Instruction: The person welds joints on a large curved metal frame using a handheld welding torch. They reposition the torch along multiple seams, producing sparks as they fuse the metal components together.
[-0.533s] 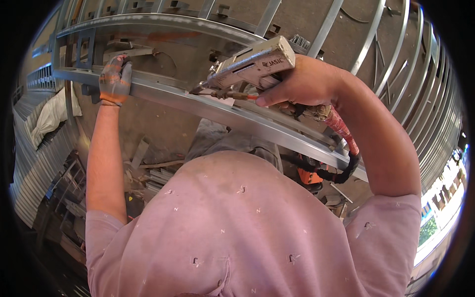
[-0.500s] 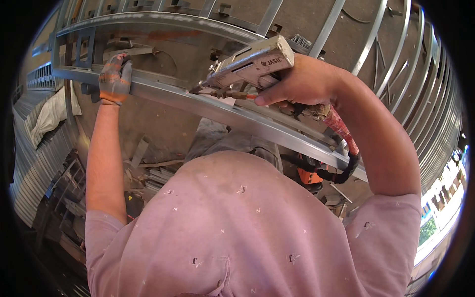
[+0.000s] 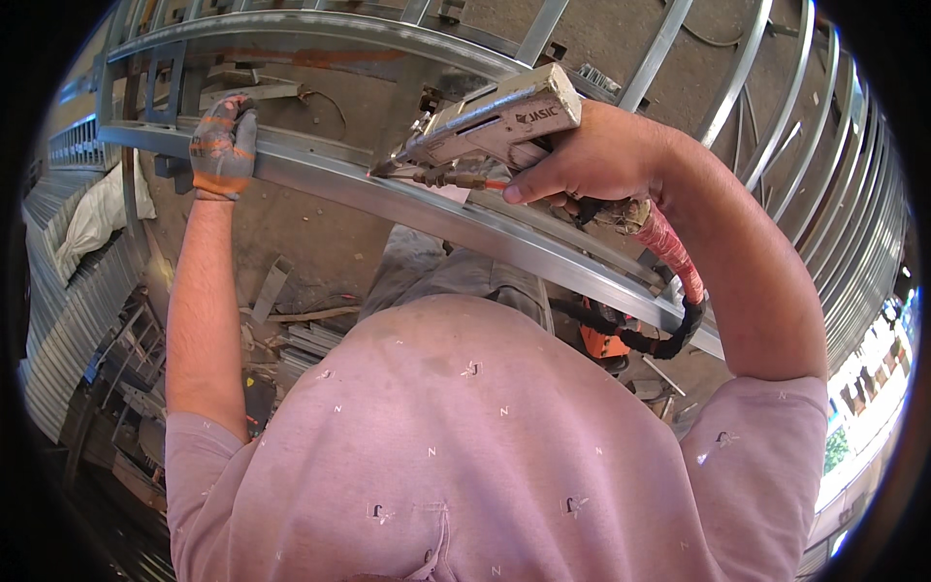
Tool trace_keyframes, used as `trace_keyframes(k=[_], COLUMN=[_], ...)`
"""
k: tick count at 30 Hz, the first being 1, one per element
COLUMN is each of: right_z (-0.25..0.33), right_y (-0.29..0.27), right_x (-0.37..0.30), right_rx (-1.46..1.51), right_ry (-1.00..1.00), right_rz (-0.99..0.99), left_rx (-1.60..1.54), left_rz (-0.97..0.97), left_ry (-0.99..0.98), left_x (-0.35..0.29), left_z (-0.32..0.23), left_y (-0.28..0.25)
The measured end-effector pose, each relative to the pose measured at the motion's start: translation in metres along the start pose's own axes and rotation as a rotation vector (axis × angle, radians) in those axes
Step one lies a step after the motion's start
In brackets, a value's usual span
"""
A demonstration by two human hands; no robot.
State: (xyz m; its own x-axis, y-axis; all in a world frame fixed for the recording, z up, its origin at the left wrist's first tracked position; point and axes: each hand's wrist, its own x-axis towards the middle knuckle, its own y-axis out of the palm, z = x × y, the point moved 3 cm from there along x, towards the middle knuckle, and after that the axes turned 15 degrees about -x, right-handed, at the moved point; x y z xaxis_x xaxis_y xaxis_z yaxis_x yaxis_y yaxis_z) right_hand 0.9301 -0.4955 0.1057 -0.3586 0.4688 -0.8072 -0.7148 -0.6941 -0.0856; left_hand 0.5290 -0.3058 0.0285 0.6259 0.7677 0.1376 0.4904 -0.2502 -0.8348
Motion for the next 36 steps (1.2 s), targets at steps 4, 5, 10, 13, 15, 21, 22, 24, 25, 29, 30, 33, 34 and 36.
trace_keyframes(k=[4, 5, 10, 13, 15, 21, 22, 24, 25, 29, 30, 33, 34, 36], right_z=[-0.001, -0.002, -0.005, 0.0, 0.002, 0.007, 0.006, 0.003, 0.002, -0.004, -0.004, -0.005, -0.005, -0.006], right_y=[-0.001, -0.001, -0.001, -0.001, -0.003, -0.007, -0.007, -0.006, -0.005, -0.005, -0.005, -0.006, -0.006, -0.006], right_x=[0.001, 0.002, 0.005, 0.001, 0.0, -0.005, -0.005, -0.004, -0.002, -0.002, -0.002, -0.001, -0.001, -0.001], right_rx=[-0.014, -0.019, -0.075, -0.081, -0.088, -0.114, -0.11, -0.107, -0.109, -0.128, -0.124, -0.14, -0.146, -0.147], right_ry=[-0.01, -0.021, 0.035, -0.019, 0.039, 0.121, 0.123, 0.099, 0.072, 0.072, 0.06, 0.051, 0.044, 0.038], right_rz=[0.018, 0.019, 0.043, -0.021, 0.013, 0.039, 0.036, 0.015, -0.003, -0.023, -0.015, -0.01, -0.013, -0.017], left_rx=[-0.01, -0.007, 0.017, 0.016, -0.011, -0.035, -0.035, -0.049, -0.057, -0.03, -0.041, -0.074, -0.085, 0.022], left_rz=[-0.011, -0.009, -0.014, -0.012, -0.022, -0.035, -0.038, -0.045, -0.049, -0.023, -0.026, -0.046, -0.055, -0.013], left_ry=[0.021, 0.025, 0.045, 0.041, 0.046, 0.116, 0.107, 0.134, 0.142, 0.072, 0.072, 0.127, 0.154, 0.118], left_x=[0.0, 0.0, 0.0, 0.0, 0.0, -0.002, -0.002, -0.003, -0.003, -0.004, -0.005, -0.005, -0.005, -0.006], left_z=[0.0, 0.0, -0.003, -0.002, -0.001, 0.003, 0.004, 0.005, 0.006, 0.012, 0.013, 0.014, 0.014, 0.016], left_y=[0.001, 0.0, 0.0, 0.0, 0.0, 0.002, 0.002, 0.003, 0.003, 0.003, 0.003, 0.003, 0.003, 0.002])
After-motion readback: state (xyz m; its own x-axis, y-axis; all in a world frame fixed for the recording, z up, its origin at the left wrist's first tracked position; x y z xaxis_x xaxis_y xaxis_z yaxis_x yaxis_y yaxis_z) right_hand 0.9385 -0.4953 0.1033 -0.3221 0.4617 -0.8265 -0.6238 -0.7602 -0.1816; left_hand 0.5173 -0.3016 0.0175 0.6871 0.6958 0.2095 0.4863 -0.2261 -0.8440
